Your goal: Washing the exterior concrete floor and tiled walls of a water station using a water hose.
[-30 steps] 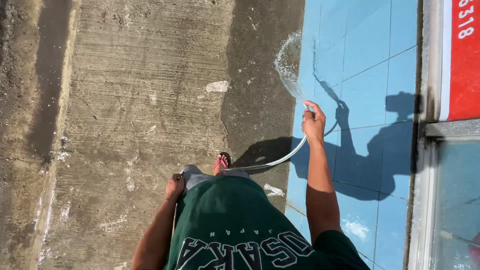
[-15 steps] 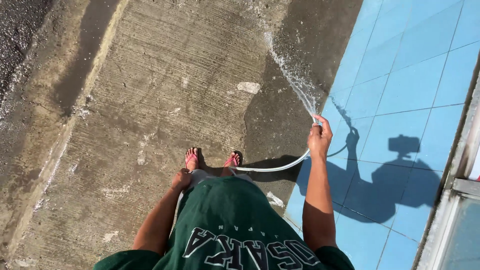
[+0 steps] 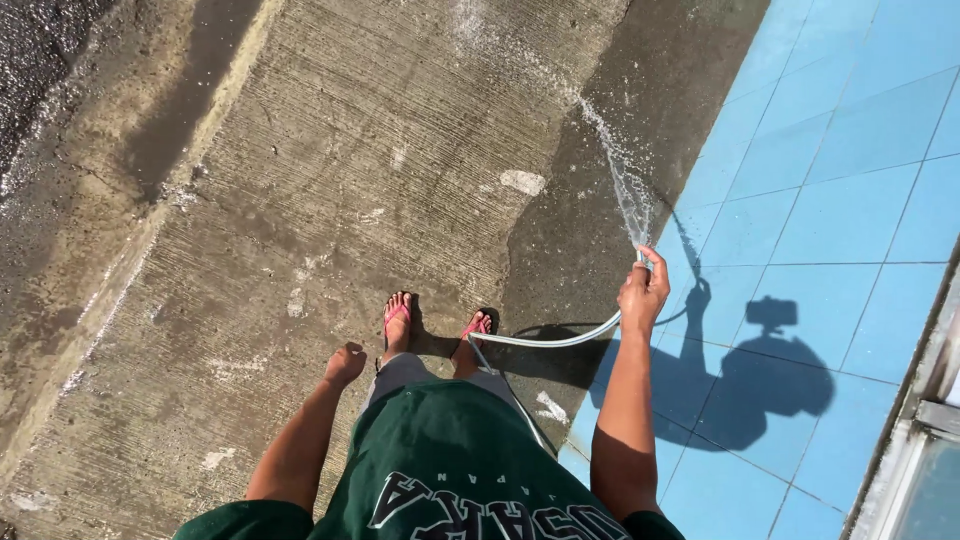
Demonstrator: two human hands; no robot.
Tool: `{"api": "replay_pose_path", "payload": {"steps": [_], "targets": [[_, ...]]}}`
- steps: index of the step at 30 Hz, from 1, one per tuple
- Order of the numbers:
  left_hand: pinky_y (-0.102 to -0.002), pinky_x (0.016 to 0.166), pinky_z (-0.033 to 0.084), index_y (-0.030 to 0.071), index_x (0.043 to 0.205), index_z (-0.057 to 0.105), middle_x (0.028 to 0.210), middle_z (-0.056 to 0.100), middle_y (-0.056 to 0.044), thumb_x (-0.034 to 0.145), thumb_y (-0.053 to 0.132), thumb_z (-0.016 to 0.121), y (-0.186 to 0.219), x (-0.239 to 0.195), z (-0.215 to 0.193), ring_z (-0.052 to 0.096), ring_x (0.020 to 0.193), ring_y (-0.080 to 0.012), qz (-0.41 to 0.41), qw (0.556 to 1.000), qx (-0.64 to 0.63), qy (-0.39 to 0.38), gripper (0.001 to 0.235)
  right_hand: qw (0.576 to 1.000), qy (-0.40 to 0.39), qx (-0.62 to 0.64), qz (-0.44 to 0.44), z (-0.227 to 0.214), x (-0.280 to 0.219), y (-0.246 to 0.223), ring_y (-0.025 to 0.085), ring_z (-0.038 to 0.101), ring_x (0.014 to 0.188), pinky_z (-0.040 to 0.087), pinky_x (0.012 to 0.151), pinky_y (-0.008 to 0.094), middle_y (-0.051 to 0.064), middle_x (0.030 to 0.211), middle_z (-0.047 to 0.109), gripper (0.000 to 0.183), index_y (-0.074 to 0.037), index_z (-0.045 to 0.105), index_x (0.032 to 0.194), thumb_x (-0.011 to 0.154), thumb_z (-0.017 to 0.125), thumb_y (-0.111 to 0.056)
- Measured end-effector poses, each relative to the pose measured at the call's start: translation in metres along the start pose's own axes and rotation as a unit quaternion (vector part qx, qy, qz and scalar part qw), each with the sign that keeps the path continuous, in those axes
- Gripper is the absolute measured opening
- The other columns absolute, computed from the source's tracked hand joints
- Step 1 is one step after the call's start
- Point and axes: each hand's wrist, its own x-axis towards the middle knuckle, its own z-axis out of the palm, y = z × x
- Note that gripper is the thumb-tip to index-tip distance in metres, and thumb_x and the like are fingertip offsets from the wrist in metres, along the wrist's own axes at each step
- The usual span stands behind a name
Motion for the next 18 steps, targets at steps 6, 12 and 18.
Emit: {"api": "replay_pose_path", "payload": {"steps": [6, 12, 18], "targets": [[-0.063, 0.062, 0.063, 0.014, 0.118, 0.076, 0.098, 0.072, -0.017, 0.1, 0.038, 0.07, -0.004, 0.001, -0.001, 0.078, 0.071, -0.052, 0.14, 0.975, 0.048, 0.166, 0.03, 0.999, 0.032, 0.011, -0.019, -0.004, 0.002, 0.009, 0.012, 0.049, 0.044, 0.041, 0.04, 0.027, 0.004, 0.071, 0.049, 0.032, -0.016, 0.075, 0.138, 0.116, 0.053, -0.009], [-0.06, 0.099, 0.065, 0.03, 0.128, 0.084, 0.111, 0.088, -0.014, 0.101, 0.051, 0.067, 0.027, -0.012, 0.004, 0.083, 0.113, -0.0447, -0.175, 0.974, -0.144, -0.026, 0.038, 0.999, 0.003, 0.043, -0.009, -0.01, 0.006, 0.036, 0.011, 0.046, 0.046, 0.039, 0.037, 0.027, 0.003, 0.074, 0.05, 0.034, -0.024, 0.074, 0.143, 0.119, 0.052, -0.013], [-0.058, 0.109, 0.064, 0.028, 0.124, 0.087, 0.118, 0.088, -0.02, 0.1, 0.051, 0.061, 0.067, -0.098, 0.073, 0.082, 0.121, -0.0452, -0.323, 0.922, -0.211, -0.025, 0.042, 0.993, -0.104, 0.026, -0.039, -0.007, 0.023, 0.056, 0.014, 0.045, 0.047, 0.036, 0.038, 0.03, 0.004, 0.075, 0.048, 0.031, -0.023, 0.069, 0.145, 0.12, 0.053, -0.016]]}}
